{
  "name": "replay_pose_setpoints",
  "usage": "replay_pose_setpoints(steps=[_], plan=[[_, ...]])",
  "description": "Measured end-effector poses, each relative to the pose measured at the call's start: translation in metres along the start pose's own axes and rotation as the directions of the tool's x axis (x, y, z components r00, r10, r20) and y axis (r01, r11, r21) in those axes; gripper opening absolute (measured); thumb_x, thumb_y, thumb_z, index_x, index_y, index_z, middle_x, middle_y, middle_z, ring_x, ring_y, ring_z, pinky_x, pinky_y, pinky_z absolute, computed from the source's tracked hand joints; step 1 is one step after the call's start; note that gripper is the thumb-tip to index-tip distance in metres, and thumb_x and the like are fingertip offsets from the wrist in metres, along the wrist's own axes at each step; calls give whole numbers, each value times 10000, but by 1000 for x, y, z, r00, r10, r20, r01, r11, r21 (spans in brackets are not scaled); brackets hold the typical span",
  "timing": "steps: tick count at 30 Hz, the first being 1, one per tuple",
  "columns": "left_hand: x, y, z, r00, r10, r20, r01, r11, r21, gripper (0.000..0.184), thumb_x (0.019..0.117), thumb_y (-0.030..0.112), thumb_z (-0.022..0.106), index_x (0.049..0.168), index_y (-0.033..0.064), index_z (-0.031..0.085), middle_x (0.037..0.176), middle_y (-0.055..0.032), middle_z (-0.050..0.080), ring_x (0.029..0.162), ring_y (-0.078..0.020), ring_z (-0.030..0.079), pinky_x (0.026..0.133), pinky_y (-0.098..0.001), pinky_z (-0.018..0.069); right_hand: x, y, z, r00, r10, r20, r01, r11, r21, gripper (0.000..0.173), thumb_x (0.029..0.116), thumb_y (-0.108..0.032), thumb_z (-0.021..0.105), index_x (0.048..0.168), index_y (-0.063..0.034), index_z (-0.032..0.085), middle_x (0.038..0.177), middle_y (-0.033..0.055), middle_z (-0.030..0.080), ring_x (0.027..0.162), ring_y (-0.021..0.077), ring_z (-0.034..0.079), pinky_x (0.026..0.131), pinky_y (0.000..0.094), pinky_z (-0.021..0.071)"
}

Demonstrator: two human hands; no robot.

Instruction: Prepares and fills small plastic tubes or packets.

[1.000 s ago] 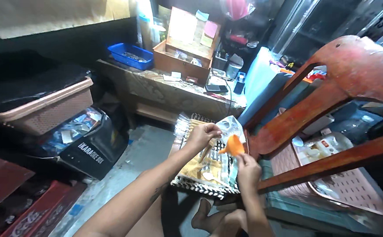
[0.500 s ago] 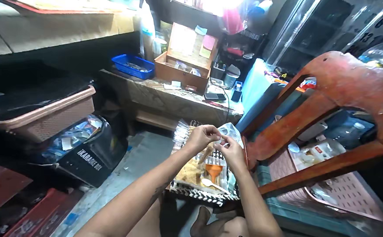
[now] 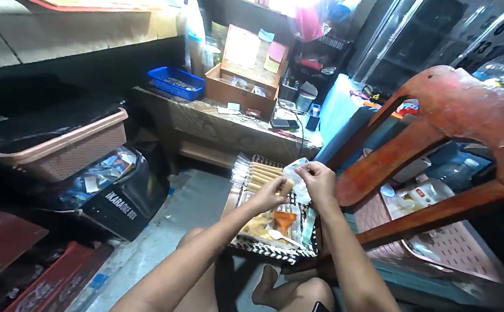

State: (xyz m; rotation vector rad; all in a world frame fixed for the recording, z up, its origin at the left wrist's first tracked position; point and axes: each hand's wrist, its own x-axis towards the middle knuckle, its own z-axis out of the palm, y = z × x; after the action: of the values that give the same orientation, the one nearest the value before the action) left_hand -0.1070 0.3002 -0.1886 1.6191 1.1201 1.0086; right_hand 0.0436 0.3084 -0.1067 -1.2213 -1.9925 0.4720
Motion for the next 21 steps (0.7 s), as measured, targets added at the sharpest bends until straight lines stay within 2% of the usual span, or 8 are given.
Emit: replay_pose_setpoints(steps=[3,6,7,9,12,15,18,21], plan=[[5,-15,14,999,-30,-41,28,999,-30,347,960,11,646,1293,-44,562,1178,-174,652,1050,-193,640,957,-363,514,-3,-3,-1,999,34,19,-34,999,-30,121,966,-107,711,962,10,745,963,163,703,868,271,656,811,486,520],[10,-25,21,997,-49,-66,47,998,-36,329,979,16,617,1301,-32,574,1167,-161,657,1025,-178,639,931,-354,515,-4,0,-2,997,-2,-76,-1,999,-32,141,980,-130,695,966,6,733,947,157,699,820,247,647,766,452,523],[11,-26,23,996,-57,-71,55,998,-34,331,980,14,615,1305,-30,571,1164,-154,655,1016,-170,634,919,-344,512,-3,4,0,998,-6,-67,3,999,-46,157,986,-134,686,974,17,726,955,170,697,836,266,653,779,461,530],[10,-27,25,994,-67,-85,64,997,-34,328,971,5,623,1292,-41,574,1155,-163,662,1022,-182,642,934,-358,517,-3,12,6,998,47,52,-43,996,-83,178,991,-119,677,980,55,714,976,224,698,910,347,676,854,542,533],[10,-19,24,994,-51,-95,48,998,-35,299,964,-13,624,1258,-42,584,1124,-153,651,993,-180,625,914,-357,508,-1,12,10,988,105,111,-94,991,-98,167,989,-112,683,989,50,726,978,218,709,915,343,679,866,538,523],[10,-14,24,995,-24,-100,19,998,-53,298,969,-2,632,1261,-27,577,1109,-135,642,950,-164,608,879,-354,506,-1,10,10,980,152,129,-136,983,-125,136,981,-104,692,998,26,727,934,195,707,856,317,673,822,519,530],[12,-3,23,995,13,-95,-20,997,-73,314,976,12,635,1278,-29,557,974,-95,622,842,-126,590,810,-318,512,-1,8,6,983,127,131,-107,983,-152,123,957,-89,718,977,32,703,875,199,682,805,336,656,767,538,524],[14,7,20,993,69,-92,-62,996,70,289,976,54,661,1243,-33,589,958,-124,659,840,-186,633,810,-379,534,-6,8,-3,988,95,125,-68,976,-208,124,989,-91,665,986,31,687,876,225,683,785,378,670,711,568,538]])
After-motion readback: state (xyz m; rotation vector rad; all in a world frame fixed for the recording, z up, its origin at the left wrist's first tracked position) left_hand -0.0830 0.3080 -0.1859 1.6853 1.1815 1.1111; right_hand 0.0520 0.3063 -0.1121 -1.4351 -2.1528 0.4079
